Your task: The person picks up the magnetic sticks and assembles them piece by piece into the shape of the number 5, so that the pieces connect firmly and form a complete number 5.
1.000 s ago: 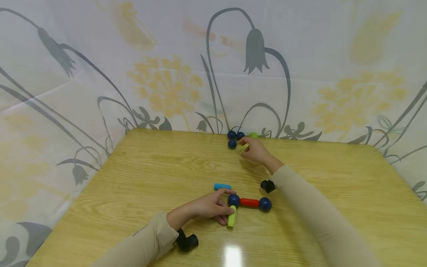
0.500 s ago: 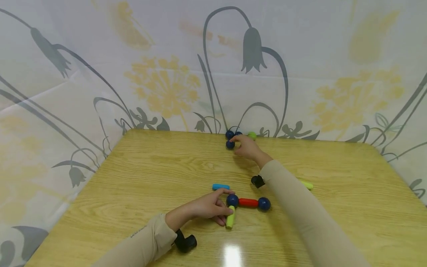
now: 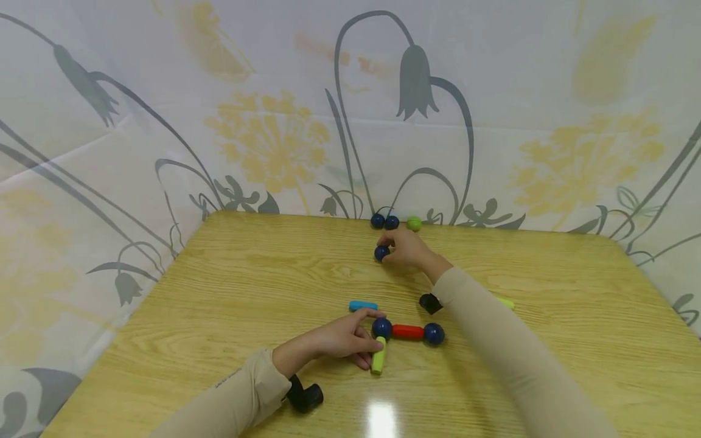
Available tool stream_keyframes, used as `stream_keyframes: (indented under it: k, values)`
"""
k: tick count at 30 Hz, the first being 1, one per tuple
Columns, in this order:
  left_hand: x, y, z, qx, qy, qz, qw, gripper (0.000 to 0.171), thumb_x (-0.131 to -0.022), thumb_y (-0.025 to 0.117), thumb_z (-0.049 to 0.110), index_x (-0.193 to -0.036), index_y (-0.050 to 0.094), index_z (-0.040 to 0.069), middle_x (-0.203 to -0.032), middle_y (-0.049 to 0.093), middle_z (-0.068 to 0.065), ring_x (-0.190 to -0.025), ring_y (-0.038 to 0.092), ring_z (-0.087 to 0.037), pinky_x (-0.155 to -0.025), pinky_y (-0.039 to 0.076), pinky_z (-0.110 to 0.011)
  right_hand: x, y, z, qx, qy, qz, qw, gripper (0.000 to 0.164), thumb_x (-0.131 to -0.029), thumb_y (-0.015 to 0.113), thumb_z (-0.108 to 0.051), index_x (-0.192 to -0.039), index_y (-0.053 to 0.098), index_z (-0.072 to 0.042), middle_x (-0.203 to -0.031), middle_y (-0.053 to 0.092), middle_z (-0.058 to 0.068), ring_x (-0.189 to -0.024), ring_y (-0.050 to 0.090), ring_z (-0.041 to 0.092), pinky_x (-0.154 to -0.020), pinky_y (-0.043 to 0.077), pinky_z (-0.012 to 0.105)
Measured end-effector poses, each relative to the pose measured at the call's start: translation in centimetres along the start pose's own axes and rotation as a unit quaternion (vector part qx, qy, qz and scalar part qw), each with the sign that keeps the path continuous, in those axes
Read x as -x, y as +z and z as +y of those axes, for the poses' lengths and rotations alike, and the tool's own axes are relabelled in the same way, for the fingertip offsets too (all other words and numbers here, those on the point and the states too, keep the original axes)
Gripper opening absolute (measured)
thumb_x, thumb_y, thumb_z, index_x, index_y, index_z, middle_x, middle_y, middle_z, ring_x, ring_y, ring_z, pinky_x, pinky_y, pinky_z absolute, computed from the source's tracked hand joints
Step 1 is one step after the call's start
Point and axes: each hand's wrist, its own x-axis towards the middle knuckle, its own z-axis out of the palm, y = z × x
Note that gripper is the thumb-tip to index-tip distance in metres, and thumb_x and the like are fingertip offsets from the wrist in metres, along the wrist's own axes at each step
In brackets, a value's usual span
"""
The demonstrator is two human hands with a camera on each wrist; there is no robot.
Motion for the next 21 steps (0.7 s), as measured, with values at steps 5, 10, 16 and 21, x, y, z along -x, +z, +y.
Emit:
stream_keyframes:
  k: [5, 10, 16, 21]
  values:
    - [0.0, 0.0, -0.1, 0.006, 0.002, 0.006, 1.0, 0.056, -0.093, 0.058, 0.008, -0.141, 0.031, 0.009, -0.082, 0.063, -0.013, -0.065, 0.063, -0.019, -0.062, 0.056, -0.033, 0.6, 0.0, -0.2, 0.002, -0.025, 0.01, 1.0, 0.032, -0.078, 0.073, -0.006, -0.108, 0.064, 0.0, -0.102, 0.063, 0.013, -0.097, 0.057, 0.029, -0.084, 0.048, 0.041]
    - [0.1, 0.0, -0.2, 0.006, 0.002, -0.001, 1.0, 0.056, -0.093, 0.058, 0.008, -0.142, 0.03, 0.008, -0.082, 0.063, -0.013, -0.065, 0.063, -0.018, -0.064, 0.056, -0.034, 1.8, -0.2, -0.6, -0.007, -0.049, 0.019, 0.999, 0.03, -0.077, 0.074, -0.005, -0.105, 0.065, 0.001, -0.098, 0.064, 0.012, -0.093, 0.059, 0.028, -0.081, 0.049, 0.041]
    - [0.1, 0.1, -0.1, 0.009, 0.002, -0.001, 1.0, 0.056, -0.094, 0.057, 0.009, -0.142, 0.03, 0.009, -0.082, 0.063, -0.013, -0.065, 0.064, -0.018, -0.064, 0.056, -0.034, 3.1, -0.6, -1.4, -0.016, -0.064, 0.017, 0.998, 0.029, -0.08, 0.073, -0.009, -0.107, 0.065, -0.002, -0.098, 0.064, 0.007, -0.093, 0.058, 0.026, -0.081, 0.049, 0.04]
    - [-0.1, 0.1, 0.0, 0.002, 0.001, 0.004, 1.0, 0.056, -0.093, 0.057, 0.009, -0.142, 0.03, 0.009, -0.081, 0.063, -0.012, -0.064, 0.063, -0.018, -0.063, 0.056, -0.034, 4.3, -0.9, -2.3, -0.027, -0.071, 0.008, 0.997, 0.03, -0.081, 0.072, -0.012, -0.109, 0.065, -0.004, -0.102, 0.063, 0.006, -0.094, 0.058, 0.026, -0.082, 0.049, 0.039]
